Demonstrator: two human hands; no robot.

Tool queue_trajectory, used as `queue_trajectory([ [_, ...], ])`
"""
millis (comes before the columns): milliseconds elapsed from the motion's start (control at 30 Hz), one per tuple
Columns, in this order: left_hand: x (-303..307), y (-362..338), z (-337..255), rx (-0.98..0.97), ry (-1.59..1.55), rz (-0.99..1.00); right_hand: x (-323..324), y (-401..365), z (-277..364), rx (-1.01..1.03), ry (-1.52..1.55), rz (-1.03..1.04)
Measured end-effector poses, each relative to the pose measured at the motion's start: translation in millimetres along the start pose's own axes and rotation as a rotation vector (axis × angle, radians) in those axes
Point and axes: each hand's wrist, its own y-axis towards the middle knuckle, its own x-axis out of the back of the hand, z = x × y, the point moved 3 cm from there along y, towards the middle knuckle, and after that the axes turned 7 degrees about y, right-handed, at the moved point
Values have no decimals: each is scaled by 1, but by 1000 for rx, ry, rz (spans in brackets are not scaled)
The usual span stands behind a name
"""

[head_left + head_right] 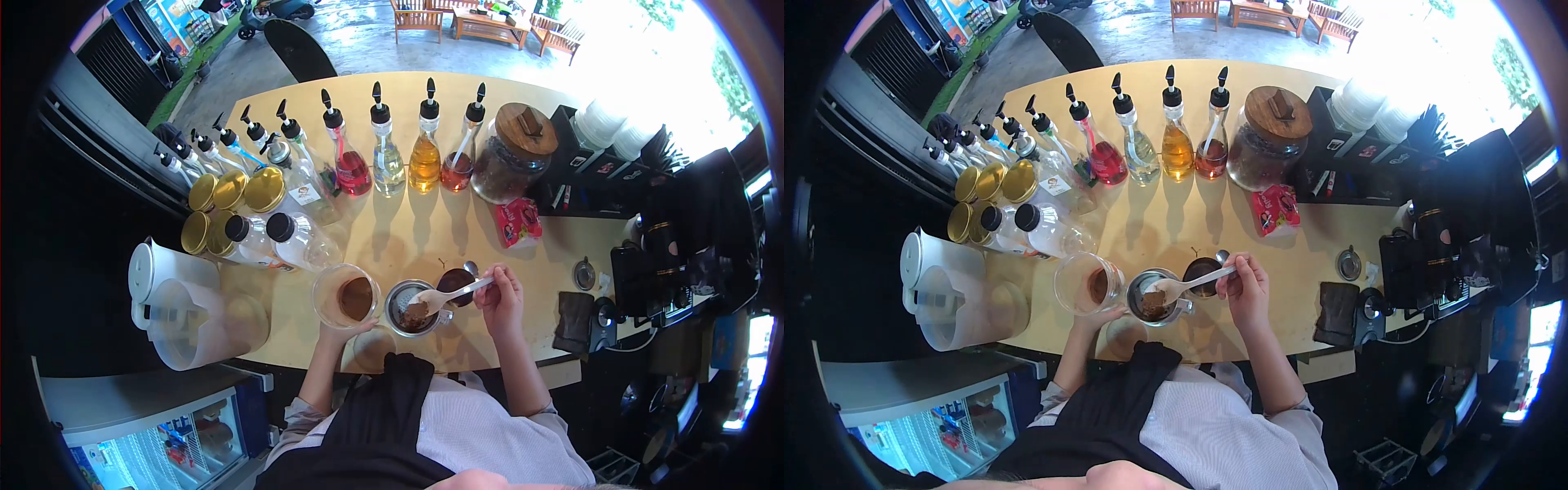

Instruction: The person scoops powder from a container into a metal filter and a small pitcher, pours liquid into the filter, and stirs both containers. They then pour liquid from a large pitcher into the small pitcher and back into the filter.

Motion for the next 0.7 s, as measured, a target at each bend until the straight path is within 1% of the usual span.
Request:
queue_trajectory([
  [67, 0, 1, -3, -39, -25, -7, -1, 1, 1, 8, -2, 1],
  [200, 0, 2, -6, -34, -45, -2, -6, 2, 1, 3, 14, 2],
  [300, 0, 2, -7, -35, -32, -2, -9, 4, 2, 41, -57, -48],
  [367, 0, 3, -6, -43, -1, 9, -10, 6, 2, 31, -7, -49],
  [500, 0, 2, -8, -21, -14, 17, -8, 8, 1, 53, -52, 7],
  [700, 1, 4, -4, -87, 48, 10, -9, 11, -1, 99, -28, 16],
])
